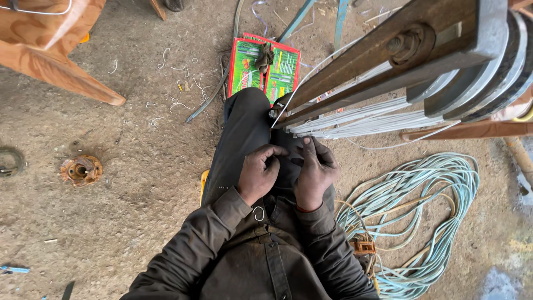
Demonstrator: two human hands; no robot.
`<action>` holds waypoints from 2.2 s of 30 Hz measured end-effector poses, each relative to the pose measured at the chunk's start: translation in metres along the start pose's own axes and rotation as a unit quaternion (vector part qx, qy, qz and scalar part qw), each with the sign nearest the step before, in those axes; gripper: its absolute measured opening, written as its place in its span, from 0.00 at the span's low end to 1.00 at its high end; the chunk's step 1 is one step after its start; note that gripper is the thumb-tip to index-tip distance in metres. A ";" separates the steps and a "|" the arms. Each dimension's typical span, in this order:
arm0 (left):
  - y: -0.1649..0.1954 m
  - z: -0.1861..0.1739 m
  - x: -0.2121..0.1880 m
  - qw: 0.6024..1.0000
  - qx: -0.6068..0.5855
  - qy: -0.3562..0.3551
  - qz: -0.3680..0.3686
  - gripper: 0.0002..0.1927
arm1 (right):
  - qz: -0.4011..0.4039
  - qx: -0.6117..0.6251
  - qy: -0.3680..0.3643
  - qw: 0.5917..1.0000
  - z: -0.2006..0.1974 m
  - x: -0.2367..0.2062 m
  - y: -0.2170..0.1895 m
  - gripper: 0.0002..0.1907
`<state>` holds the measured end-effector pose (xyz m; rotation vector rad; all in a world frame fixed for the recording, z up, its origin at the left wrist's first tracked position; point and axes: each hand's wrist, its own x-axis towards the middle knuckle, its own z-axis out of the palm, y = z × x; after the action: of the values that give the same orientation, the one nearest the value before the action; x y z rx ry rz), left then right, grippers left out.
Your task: The person sits on the ground with a winding rack holding a bundle of white wires across their lap. They twist small wire ties around the bundle at intervals to secure the strands together, then pick up pliers and trim the excess tie ends.
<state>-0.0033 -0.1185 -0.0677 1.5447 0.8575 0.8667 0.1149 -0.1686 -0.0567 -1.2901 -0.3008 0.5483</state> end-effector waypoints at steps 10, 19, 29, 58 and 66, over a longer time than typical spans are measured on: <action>0.005 0.011 0.019 0.999 -0.020 0.040 -0.019 0.12 | 0.086 0.085 -0.006 0.993 0.010 0.003 0.005 0.08; 0.029 0.026 0.023 0.986 0.043 0.102 0.123 0.17 | 0.059 0.045 -0.013 0.997 -0.006 -0.002 0.001 0.10; 0.039 0.015 0.031 0.974 0.073 0.102 0.187 0.13 | 0.013 -0.049 -0.034 0.998 -0.013 -0.002 -0.012 0.10; 0.067 0.011 0.061 0.965 0.195 0.048 0.166 0.07 | -0.245 -0.142 -0.064 0.957 0.012 0.000 -0.001 0.03; 0.073 0.019 0.057 0.976 0.111 0.121 0.146 0.06 | -0.351 -0.191 -0.093 0.912 -0.012 0.023 -0.028 0.14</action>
<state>0.0446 -0.0861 0.0072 1.8147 0.9394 1.2245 0.1461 -0.1705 -0.0347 -1.3901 -1.0256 -0.0151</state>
